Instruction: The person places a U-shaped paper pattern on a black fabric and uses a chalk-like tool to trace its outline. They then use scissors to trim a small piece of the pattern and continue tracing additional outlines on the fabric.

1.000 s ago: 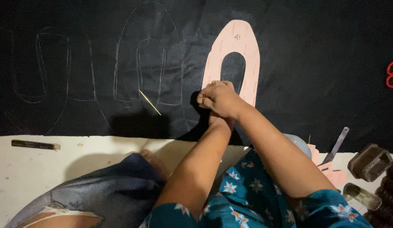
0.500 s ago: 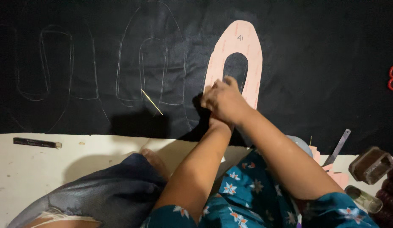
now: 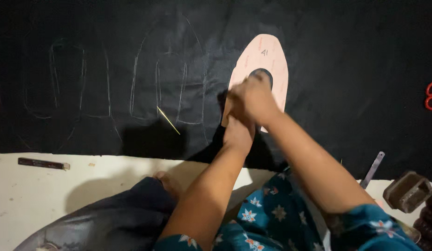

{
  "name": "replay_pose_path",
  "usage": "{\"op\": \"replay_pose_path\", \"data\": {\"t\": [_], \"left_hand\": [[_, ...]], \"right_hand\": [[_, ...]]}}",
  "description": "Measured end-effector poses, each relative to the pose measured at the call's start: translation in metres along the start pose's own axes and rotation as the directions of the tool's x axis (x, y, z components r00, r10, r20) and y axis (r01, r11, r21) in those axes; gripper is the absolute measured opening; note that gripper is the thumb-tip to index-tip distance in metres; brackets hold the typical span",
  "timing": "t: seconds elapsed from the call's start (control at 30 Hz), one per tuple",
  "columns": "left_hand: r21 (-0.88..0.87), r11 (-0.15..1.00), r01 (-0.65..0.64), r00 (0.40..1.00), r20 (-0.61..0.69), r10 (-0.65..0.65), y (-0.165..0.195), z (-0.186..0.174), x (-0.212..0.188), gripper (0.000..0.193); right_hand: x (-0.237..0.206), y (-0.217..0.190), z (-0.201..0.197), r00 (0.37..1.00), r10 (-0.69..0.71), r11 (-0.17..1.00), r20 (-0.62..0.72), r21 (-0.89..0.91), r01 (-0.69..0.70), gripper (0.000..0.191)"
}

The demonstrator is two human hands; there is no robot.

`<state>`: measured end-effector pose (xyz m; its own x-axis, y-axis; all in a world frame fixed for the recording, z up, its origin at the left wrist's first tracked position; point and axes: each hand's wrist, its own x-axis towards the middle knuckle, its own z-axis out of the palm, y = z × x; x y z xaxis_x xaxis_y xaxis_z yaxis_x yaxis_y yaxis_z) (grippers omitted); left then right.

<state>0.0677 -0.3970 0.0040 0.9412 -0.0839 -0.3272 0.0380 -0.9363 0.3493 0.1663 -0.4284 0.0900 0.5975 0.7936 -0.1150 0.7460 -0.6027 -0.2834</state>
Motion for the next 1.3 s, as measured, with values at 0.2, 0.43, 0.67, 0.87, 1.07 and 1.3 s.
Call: {"op": "replay_pose_path", "data": {"t": [0.2, 0.43, 0.67, 0.87, 1.07, 1.3], "left_hand": [[0.076, 0.996, -0.036, 0.999, -0.014, 0.037, 0.001, 0.015, 0.009, 0.063], [-0.145, 0.977, 0.154, 0.987, -0.031, -0.160, -0.007, -0.022, 0.020, 0.037], [-0.093, 0.969, 0.229, 0.936, 0.296, -0.192, -0.018, -0.045, 0.056, 0.051], [0.158, 0.981, 0.109, 0.993, 0.019, -0.114, -0.011, -0.037, 0.065, 0.074], [-0.099, 0.979, 0.180, 0.980, 0.107, -0.169, -0.023, -0.048, 0.084, 0.083], [-0.157, 0.948, 0.275, 0.932, 0.284, -0.224, -0.024, -0.060, 0.099, 0.092]], "right_hand": [[-0.005, -0.007, 0.007, 0.993, -0.064, 0.998, 0.094, -0.010, 0.066, 0.021], [0.048, 0.037, -0.022, 0.924, 0.380, 0.909, -0.047, 0.206, -0.363, 0.015], [0.053, 0.041, -0.030, 0.961, 0.269, 0.950, -0.068, 0.180, -0.254, 0.018], [0.063, 0.065, -0.039, 0.890, 0.423, 0.891, -0.167, 0.253, -0.376, 0.023], [0.065, 0.078, -0.042, 0.873, 0.483, 0.824, -0.067, 0.371, -0.428, 0.022], [0.064, 0.091, -0.047, 0.821, 0.560, 0.773, -0.114, 0.428, -0.468, 0.023]]}}
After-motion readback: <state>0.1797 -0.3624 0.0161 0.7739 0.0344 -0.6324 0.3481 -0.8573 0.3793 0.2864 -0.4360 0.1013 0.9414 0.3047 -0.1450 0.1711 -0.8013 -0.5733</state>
